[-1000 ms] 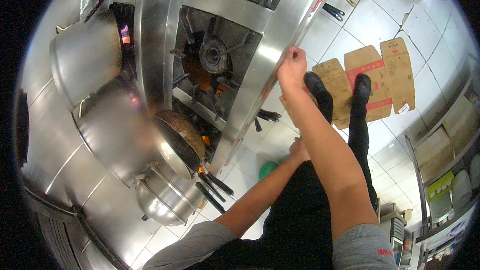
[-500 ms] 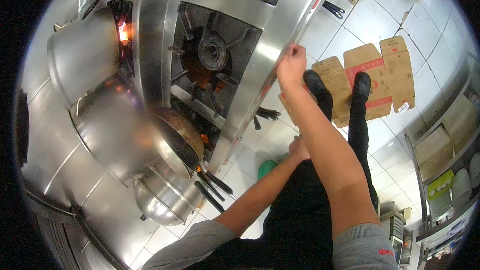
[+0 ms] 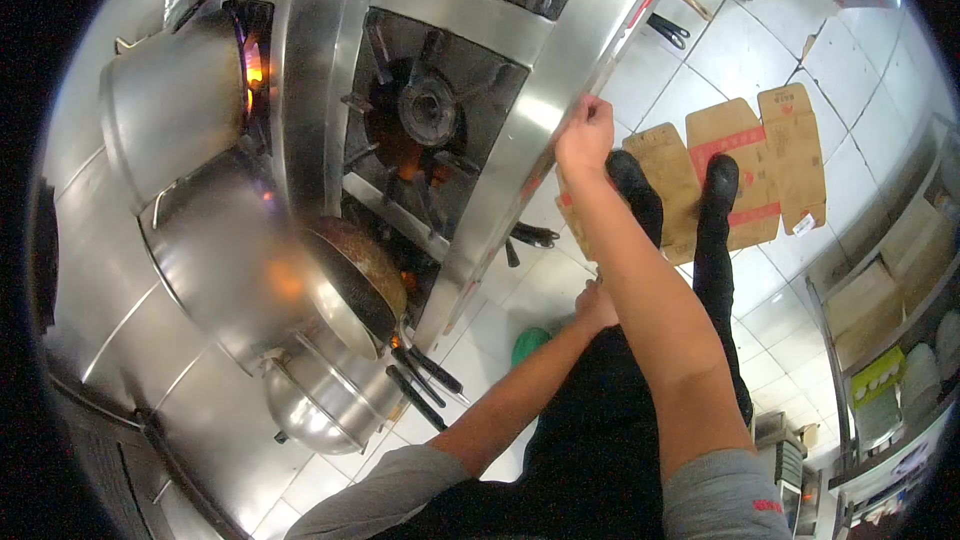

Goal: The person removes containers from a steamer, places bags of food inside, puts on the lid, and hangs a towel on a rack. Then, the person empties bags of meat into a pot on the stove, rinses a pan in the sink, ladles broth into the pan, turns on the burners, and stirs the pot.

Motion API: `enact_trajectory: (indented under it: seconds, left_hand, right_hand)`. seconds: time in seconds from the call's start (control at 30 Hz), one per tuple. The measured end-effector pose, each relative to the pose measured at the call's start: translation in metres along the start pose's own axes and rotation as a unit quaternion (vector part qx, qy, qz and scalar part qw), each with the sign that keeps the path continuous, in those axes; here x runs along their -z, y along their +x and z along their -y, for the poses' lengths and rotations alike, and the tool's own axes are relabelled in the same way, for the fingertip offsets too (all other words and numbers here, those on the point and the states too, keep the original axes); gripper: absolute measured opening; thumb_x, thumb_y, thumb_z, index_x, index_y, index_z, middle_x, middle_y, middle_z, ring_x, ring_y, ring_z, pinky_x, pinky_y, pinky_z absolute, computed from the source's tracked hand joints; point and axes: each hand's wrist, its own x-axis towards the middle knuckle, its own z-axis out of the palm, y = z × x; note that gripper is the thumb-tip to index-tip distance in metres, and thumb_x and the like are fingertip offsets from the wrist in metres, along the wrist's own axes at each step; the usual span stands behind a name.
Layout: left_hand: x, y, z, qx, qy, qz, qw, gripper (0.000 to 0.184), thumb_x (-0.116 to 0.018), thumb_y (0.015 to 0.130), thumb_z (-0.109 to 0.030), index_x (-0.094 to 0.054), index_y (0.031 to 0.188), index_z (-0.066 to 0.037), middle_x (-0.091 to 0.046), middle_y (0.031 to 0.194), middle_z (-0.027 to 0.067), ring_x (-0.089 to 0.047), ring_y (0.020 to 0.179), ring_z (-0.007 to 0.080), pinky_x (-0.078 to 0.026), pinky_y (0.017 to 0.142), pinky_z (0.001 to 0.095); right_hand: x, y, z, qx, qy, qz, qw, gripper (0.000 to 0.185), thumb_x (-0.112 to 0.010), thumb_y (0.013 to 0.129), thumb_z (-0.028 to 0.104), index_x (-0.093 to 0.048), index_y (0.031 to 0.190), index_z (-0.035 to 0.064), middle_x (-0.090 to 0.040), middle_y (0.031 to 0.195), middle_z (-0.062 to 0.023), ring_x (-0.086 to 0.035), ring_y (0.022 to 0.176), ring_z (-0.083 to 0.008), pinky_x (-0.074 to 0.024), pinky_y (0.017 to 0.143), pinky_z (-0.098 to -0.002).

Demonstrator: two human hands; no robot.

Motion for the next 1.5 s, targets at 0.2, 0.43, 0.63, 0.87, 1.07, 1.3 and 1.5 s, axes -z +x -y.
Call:
enact_trajectory:
  seconds: [0.2, 0.43, 0.63, 0.87, 1.07, 1.3, 1.5]
  left_hand:
    - [-0.004, 0.003, -0.001, 0.002, -0.012, -0.01, 1.0, 0.123, -0.063, 0.077, -0.078, -0.023, 0.151, 0.011, -0.056, 0.133, 0.0337, -0.061, 0.119, 0.0417, -0.052, 0.098, 0.0466]
    - [0.022, -0.019, -0.015, 0.037, -0.081, -0.028, 0.996, 0.12, -0.067, 0.075, -0.076, -0.028, 0.148, 0.011, -0.059, 0.126, 0.0344, -0.064, 0.115, 0.0426, -0.054, 0.094, 0.0476]
    - [0.019, -0.018, -0.017, 0.054, -0.087, -0.019, 0.995, 0.118, -0.069, 0.076, -0.072, -0.026, 0.15, 0.009, -0.054, 0.135, 0.0338, -0.06, 0.122, 0.0431, -0.052, 0.099, 0.0485]
    - [0.026, -0.02, -0.02, 0.079, -0.077, 0.022, 0.994, 0.117, -0.067, 0.079, -0.07, -0.018, 0.155, 0.004, -0.05, 0.141, 0.0308, -0.056, 0.127, 0.0412, -0.051, 0.101, 0.0507]
    - [0.027, -0.021, -0.02, 0.078, -0.079, 0.025, 0.993, 0.115, -0.067, 0.08, -0.068, -0.019, 0.155, 0.004, -0.05, 0.142, 0.0292, -0.056, 0.128, 0.0404, -0.05, 0.102, 0.0499]
    - [0.028, -0.023, -0.021, 0.068, -0.072, 0.021, 0.995, 0.115, -0.066, 0.08, -0.068, -0.019, 0.155, 0.005, -0.05, 0.143, 0.0285, -0.056, 0.128, 0.0402, -0.051, 0.102, 0.0496]
    - [0.023, -0.022, -0.016, 0.053, -0.077, 0.0, 0.996, 0.116, -0.067, 0.079, -0.068, -0.018, 0.155, 0.006, -0.048, 0.145, 0.0301, -0.056, 0.127, 0.0421, -0.052, 0.098, 0.0543]
  right_hand:
    - [-0.003, 0.005, -0.007, -0.015, 0.043, 0.004, 0.999, 0.03, -0.054, 0.102, 0.024, -0.061, 0.111, -0.004, -0.068, 0.099, -0.0185, -0.065, 0.092, -0.0282, -0.0489, 0.087, -0.0367]
    - [0.005, -0.005, 0.008, 0.009, 0.03, 0.012, 0.999, 0.037, -0.054, 0.103, 0.03, -0.06, 0.109, -0.0058, -0.068, 0.098, -0.0183, -0.063, 0.089, -0.025, -0.0493, 0.084, -0.0363]
    - [0.001, 0.003, -0.007, 0.018, 0.025, 0.004, 1.0, 0.036, -0.054, 0.104, 0.029, -0.059, 0.11, -0.0057, -0.067, 0.099, -0.0181, -0.063, 0.088, -0.0246, -0.0494, 0.082, -0.0368]
    - [0.002, 0.007, -0.01, 0.022, 0.015, 0.011, 1.0, 0.035, -0.054, 0.102, 0.029, -0.059, 0.11, -0.0057, -0.067, 0.099, -0.0201, -0.063, 0.09, -0.0263, -0.0486, 0.084, -0.0363]
    - [0.002, 0.003, -0.003, 0.012, 0.031, 0.014, 0.999, 0.034, -0.055, 0.102, 0.026, -0.059, 0.11, -0.0063, -0.068, 0.099, -0.0199, -0.063, 0.089, -0.0251, -0.0491, 0.083, -0.036]
    - [0.001, 0.01, -0.014, 0.034, 0.009, 0.012, 0.999, 0.03, -0.055, 0.101, 0.022, -0.06, 0.111, -0.0057, -0.068, 0.099, -0.0183, -0.063, 0.089, -0.0244, -0.0492, 0.082, -0.0355]
    - [0.001, 0.014, -0.02, 0.034, 0.047, 0.052, 0.997, 0.039, -0.06, 0.097, 0.024, -0.056, 0.119, -0.0078, -0.066, 0.107, -0.0149, -0.061, 0.096, -0.021, -0.0493, 0.083, -0.0329]
